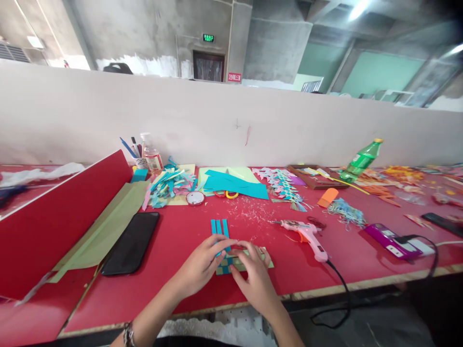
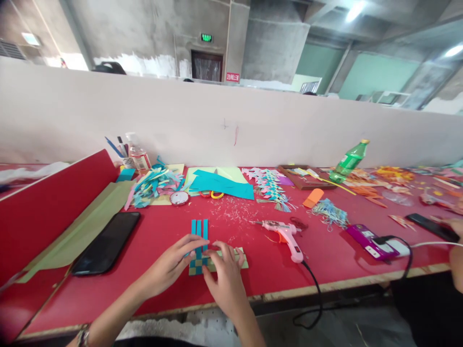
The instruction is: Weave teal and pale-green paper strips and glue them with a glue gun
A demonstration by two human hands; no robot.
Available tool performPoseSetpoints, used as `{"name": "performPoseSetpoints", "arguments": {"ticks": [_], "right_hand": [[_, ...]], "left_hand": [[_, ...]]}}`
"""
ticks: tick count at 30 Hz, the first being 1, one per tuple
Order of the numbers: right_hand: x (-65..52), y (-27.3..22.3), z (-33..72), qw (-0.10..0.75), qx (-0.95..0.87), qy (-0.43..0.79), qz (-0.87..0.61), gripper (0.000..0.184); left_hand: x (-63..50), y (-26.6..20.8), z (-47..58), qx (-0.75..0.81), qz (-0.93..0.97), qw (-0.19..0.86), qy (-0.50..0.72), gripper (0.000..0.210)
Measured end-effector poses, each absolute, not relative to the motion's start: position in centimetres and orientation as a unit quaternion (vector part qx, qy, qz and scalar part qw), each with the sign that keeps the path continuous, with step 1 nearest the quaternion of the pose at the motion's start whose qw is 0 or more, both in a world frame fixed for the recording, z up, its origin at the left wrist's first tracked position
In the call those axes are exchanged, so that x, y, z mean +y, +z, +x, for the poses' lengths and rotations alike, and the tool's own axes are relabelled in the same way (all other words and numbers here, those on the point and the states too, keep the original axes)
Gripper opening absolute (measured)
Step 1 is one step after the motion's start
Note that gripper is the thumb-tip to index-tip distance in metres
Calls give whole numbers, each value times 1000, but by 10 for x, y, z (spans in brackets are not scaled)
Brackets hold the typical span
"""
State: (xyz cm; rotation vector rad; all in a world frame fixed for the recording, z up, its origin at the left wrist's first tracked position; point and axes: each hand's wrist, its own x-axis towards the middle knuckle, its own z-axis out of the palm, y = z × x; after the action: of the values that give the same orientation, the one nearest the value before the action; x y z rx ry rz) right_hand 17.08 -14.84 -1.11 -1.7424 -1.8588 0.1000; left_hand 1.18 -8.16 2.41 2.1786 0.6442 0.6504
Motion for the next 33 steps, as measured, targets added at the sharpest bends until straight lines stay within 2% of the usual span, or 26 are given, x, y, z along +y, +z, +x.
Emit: {"name": "performPoseSetpoints", "arguments": {"ticks": [5,13,18,21,33], "right_hand": [[-151,-8,168,269,-716,44,-642,22],[-152,-8,165,241,-725,4,-646,17],[-151,-11,167,253,-721,2,-645,17],[-153,-11,168,272,-712,-5,-647,18],[-173,-14,169,229,-723,-20,-652,18]], "left_hand": [[-94,23,9,286,843,376,258,34],[-96,2,11,334,816,368,296,32],[-93,-4,16,335,834,332,285,24],[-92,-6,17,349,837,304,292,26],[-90,-7,18,368,807,337,314,25]]}}
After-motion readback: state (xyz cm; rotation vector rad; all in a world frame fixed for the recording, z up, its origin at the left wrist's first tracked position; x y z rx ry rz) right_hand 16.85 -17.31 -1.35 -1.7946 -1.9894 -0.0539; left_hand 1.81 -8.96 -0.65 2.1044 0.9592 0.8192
